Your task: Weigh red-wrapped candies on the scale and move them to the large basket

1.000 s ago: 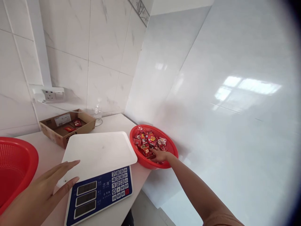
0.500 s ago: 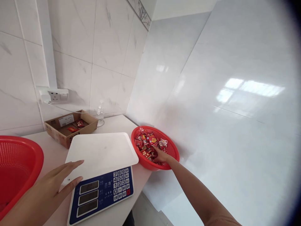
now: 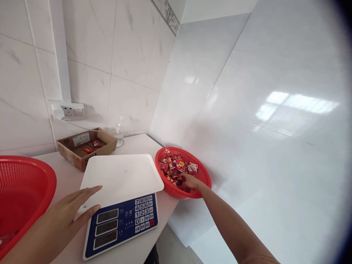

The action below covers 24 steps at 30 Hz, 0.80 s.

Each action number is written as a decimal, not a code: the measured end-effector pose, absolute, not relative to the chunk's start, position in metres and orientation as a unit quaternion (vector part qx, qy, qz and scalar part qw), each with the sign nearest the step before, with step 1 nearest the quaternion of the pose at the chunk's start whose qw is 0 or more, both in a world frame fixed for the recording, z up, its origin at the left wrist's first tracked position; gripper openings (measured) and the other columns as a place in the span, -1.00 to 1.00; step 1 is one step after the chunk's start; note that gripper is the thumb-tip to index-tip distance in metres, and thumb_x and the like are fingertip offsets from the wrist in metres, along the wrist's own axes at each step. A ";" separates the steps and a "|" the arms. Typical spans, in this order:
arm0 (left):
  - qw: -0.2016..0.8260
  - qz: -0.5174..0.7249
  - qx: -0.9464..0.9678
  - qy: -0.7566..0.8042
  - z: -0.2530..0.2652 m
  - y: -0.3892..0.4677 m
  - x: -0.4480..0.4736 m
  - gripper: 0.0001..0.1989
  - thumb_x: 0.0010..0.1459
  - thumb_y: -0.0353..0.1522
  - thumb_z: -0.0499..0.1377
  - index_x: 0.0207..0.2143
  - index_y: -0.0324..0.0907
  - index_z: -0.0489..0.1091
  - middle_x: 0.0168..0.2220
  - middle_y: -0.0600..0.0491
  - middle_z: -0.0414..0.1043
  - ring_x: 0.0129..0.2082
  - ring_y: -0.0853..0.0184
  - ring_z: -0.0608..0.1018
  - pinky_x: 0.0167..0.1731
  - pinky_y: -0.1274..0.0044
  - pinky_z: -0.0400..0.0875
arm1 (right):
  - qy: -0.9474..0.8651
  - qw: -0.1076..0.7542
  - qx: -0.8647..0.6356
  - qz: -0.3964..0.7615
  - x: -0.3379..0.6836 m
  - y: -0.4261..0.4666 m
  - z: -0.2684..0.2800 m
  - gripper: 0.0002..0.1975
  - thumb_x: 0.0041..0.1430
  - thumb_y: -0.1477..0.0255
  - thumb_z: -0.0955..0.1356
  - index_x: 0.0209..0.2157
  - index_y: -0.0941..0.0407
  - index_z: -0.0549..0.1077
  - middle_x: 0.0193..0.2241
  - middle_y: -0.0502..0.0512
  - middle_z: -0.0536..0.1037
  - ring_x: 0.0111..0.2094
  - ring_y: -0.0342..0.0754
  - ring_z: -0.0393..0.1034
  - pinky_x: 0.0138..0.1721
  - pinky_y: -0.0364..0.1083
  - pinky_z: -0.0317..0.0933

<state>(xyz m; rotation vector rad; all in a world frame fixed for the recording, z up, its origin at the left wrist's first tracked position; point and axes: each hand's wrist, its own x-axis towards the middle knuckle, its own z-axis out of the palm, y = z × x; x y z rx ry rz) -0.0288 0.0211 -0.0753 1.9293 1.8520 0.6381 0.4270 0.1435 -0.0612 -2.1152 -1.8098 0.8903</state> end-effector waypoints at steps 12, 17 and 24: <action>0.171 0.238 0.698 0.653 -0.054 0.009 -0.022 -0.41 0.20 0.02 -0.06 0.22 0.06 0.25 0.15 0.02 0.40 0.12 0.08 0.45 0.00 0.30 0.43 | -0.572 0.345 -0.597 0.444 0.356 0.141 0.001 -0.40 0.03 0.39 0.35 0.15 -0.05 0.22 -0.07 0.05 0.53 -0.16 -0.03 0.48 -0.18 -0.05 0.39; 0.154 0.237 0.712 0.643 -0.039 0.000 -0.020 -0.45 0.23 -0.02 -0.05 0.22 0.05 0.24 0.16 0.02 0.40 0.11 0.12 0.46 0.02 0.31 0.42 | -0.599 0.318 -0.471 0.564 0.288 0.140 -0.003 -0.44 -0.13 0.44 0.45 -0.01 0.02 0.36 -0.08 0.07 0.55 -0.13 0.00 0.47 -0.17 -0.03 0.39; 0.157 0.226 0.705 0.654 -0.023 -0.009 -0.024 -0.47 0.27 -0.05 -0.08 0.24 0.06 0.18 0.20 0.04 0.34 0.16 0.15 0.41 0.07 0.29 0.37 | -0.656 0.240 -0.474 0.536 0.234 0.147 -0.017 -0.28 -0.12 0.47 0.46 0.15 0.02 0.30 -0.12 0.06 0.53 -0.19 -0.06 0.44 -0.19 -0.09 0.33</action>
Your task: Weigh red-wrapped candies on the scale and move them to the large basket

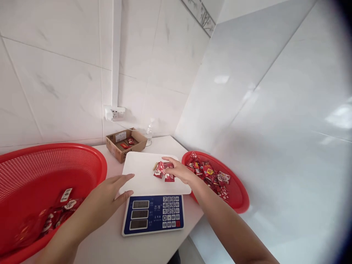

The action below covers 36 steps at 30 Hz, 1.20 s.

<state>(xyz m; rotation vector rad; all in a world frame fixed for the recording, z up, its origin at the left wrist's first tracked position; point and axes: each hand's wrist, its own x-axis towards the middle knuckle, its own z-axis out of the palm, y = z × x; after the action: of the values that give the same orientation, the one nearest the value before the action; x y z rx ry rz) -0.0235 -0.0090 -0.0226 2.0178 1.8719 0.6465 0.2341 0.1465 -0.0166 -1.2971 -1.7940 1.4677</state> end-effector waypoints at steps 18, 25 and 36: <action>0.145 0.233 0.705 0.654 -0.017 -0.013 -0.026 -0.50 0.26 -0.10 -0.03 0.22 0.04 0.23 0.18 0.02 0.37 0.13 0.12 0.45 -0.02 0.34 0.43 | -0.715 0.207 -0.463 0.481 0.223 0.135 -0.005 -0.24 -0.04 0.40 0.46 0.23 -0.01 0.21 -0.13 0.06 0.54 -0.19 -0.04 0.45 -0.10 -0.02 0.32; 0.145 0.222 0.708 0.654 -0.016 -0.012 -0.027 -0.49 0.26 -0.10 -0.04 0.22 0.03 0.22 0.19 0.01 0.36 0.14 0.11 0.44 0.01 0.31 0.41 | -0.729 0.205 -0.440 0.483 0.221 0.138 -0.016 -0.20 -0.11 0.47 0.47 0.22 -0.02 0.24 0.24 0.20 0.25 0.12 0.07 0.28 -0.15 -0.05 0.38; 0.116 0.241 0.718 0.643 -0.025 -0.011 -0.033 -0.49 0.26 -0.10 -0.03 0.22 0.03 0.22 0.17 0.00 0.38 0.12 0.09 0.45 -0.02 0.33 0.43 | -0.812 0.186 -0.531 0.154 0.264 0.139 -0.017 -0.47 0.11 0.43 0.34 0.16 0.02 0.35 0.21 0.10 0.32 0.22 0.05 0.16 0.25 0.05 0.01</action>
<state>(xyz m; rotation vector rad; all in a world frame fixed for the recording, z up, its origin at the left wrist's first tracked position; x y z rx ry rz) -0.0325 -0.0113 -0.0245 2.1035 1.8829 0.7049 0.2642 0.1394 -0.0174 -1.4965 -2.2879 0.4347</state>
